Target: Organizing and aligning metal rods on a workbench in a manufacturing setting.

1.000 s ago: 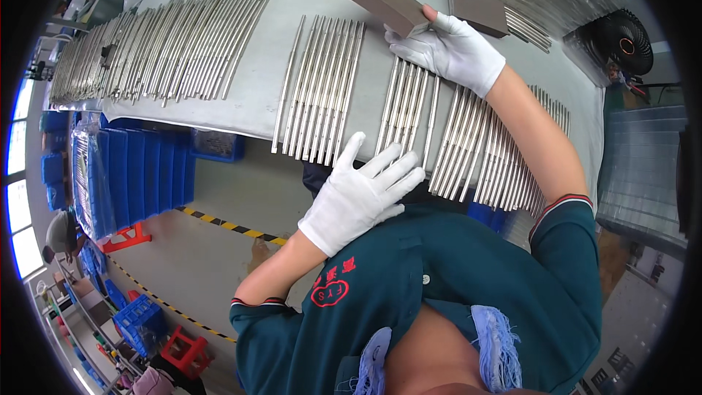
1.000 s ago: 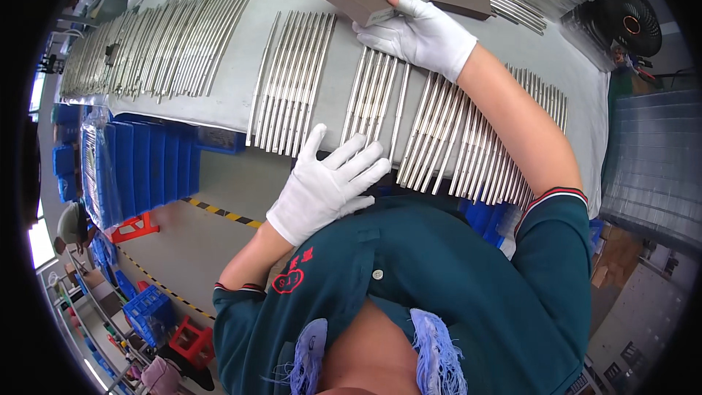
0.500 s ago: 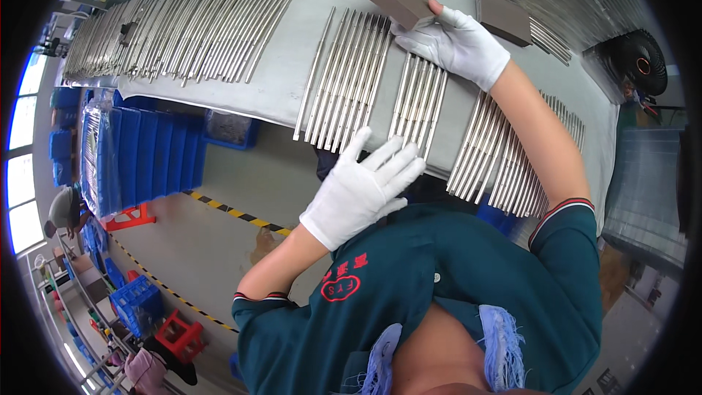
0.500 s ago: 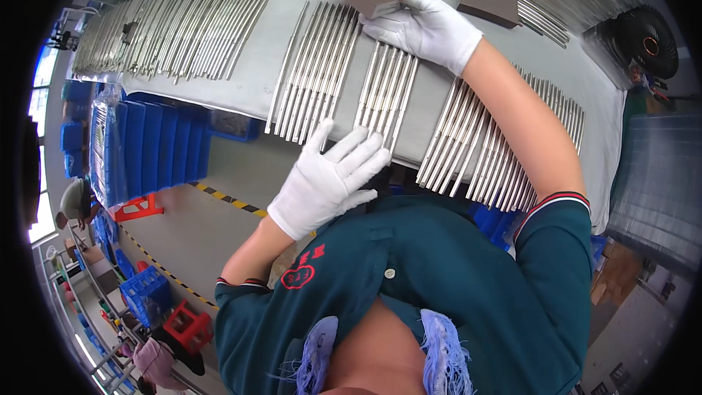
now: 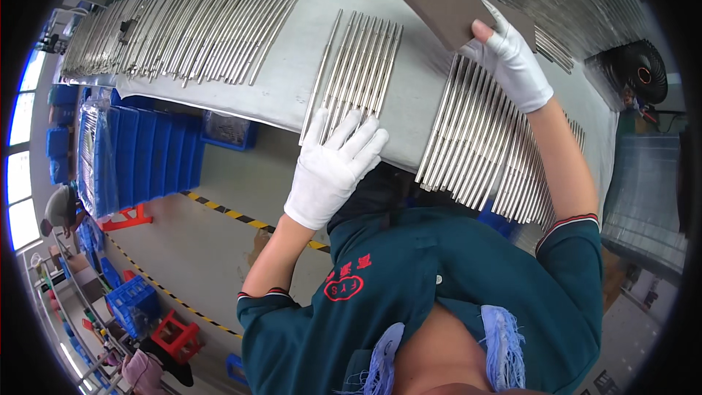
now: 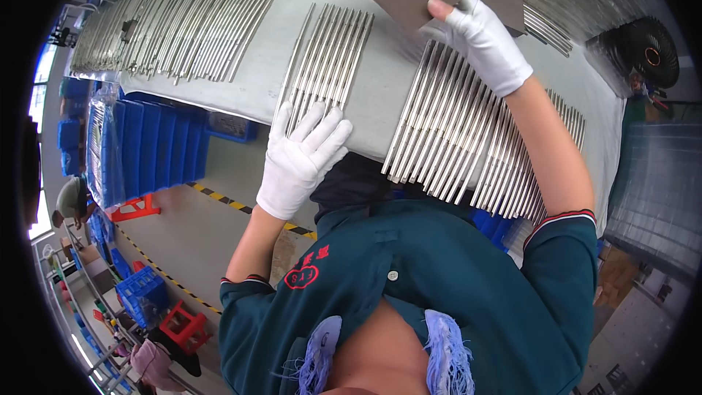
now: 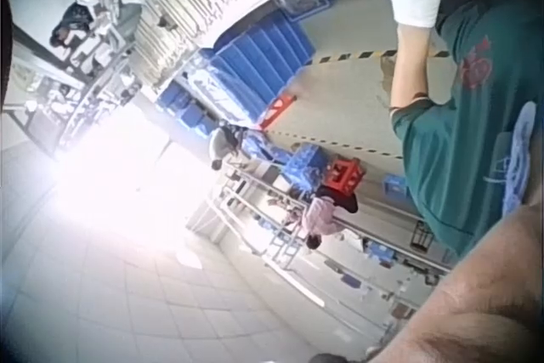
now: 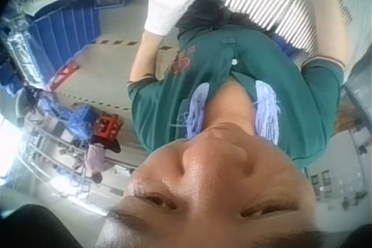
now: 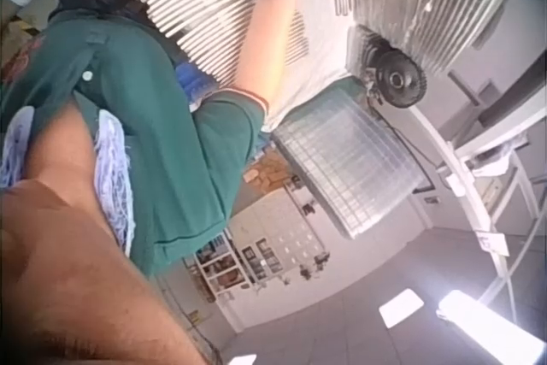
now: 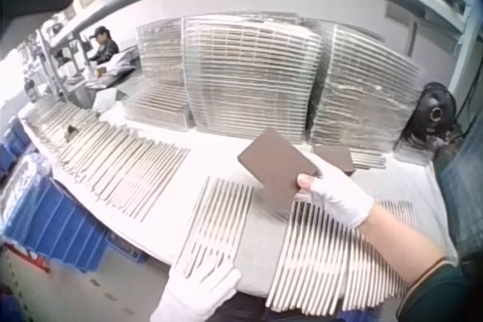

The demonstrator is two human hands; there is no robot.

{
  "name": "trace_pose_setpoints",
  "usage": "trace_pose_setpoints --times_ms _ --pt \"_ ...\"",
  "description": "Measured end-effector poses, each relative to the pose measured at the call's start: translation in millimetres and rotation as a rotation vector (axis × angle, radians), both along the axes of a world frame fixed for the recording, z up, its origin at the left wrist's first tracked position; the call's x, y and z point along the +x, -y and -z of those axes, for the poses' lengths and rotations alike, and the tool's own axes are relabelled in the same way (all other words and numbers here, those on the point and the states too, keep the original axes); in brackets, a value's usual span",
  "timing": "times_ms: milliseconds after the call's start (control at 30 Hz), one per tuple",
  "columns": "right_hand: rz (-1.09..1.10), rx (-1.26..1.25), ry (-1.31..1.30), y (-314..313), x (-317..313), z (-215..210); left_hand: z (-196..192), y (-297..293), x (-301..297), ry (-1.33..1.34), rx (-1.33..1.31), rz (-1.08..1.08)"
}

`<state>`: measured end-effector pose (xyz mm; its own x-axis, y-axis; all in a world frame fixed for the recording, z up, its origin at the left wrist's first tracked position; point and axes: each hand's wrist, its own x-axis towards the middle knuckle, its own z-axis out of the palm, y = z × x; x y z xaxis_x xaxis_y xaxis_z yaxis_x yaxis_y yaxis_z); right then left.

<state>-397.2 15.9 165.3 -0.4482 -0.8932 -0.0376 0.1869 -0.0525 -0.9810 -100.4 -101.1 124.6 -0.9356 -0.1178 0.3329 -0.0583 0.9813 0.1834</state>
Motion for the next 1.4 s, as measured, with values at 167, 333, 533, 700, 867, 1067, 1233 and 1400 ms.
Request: trace_pose_setpoints --times_ms 167,333,533,700,867,1067,1233,1400 --pt "-0.032 0.248 -0.726 -9.9 19.3 -3.1 4.5 4.2 -0.5 -0.018 -0.054 0.087" --pt "-0.04 0.252 -0.868 -20.2 17.1 3.8 3.3 7.1 -5.8 -0.019 -0.073 0.126" --pt "0.001 0.267 -0.829 -23.6 13.1 2.1 12.1 4.5 -4.5 -0.124 -0.023 0.104" --pt "-0.04 0.333 -0.791 -26.2 14.1 -3.9 -0.3 3.2 -1.5 -0.125 0.066 0.145" --pt "-0.153 0.246 -0.871 -24.7 12.2 -11.3 -14.1 2.3 -0.8 -0.13 0.182 0.224" --pt "-0.226 0.125 -1.115 0.1 30.7 -19.5 -31.1 -0.5 -11.8 -0.051 0.138 0.314" --pt "-0.302 0.154 -1.062 -16.3 -2.0 -23.1 -30.1 0.9 -10.6 -0.102 0.129 0.316" --pt "-0.281 0.107 -1.059 4.4 25.7 -19.4 -31.9 -2.0 -14.6 -0.039 0.091 0.345"
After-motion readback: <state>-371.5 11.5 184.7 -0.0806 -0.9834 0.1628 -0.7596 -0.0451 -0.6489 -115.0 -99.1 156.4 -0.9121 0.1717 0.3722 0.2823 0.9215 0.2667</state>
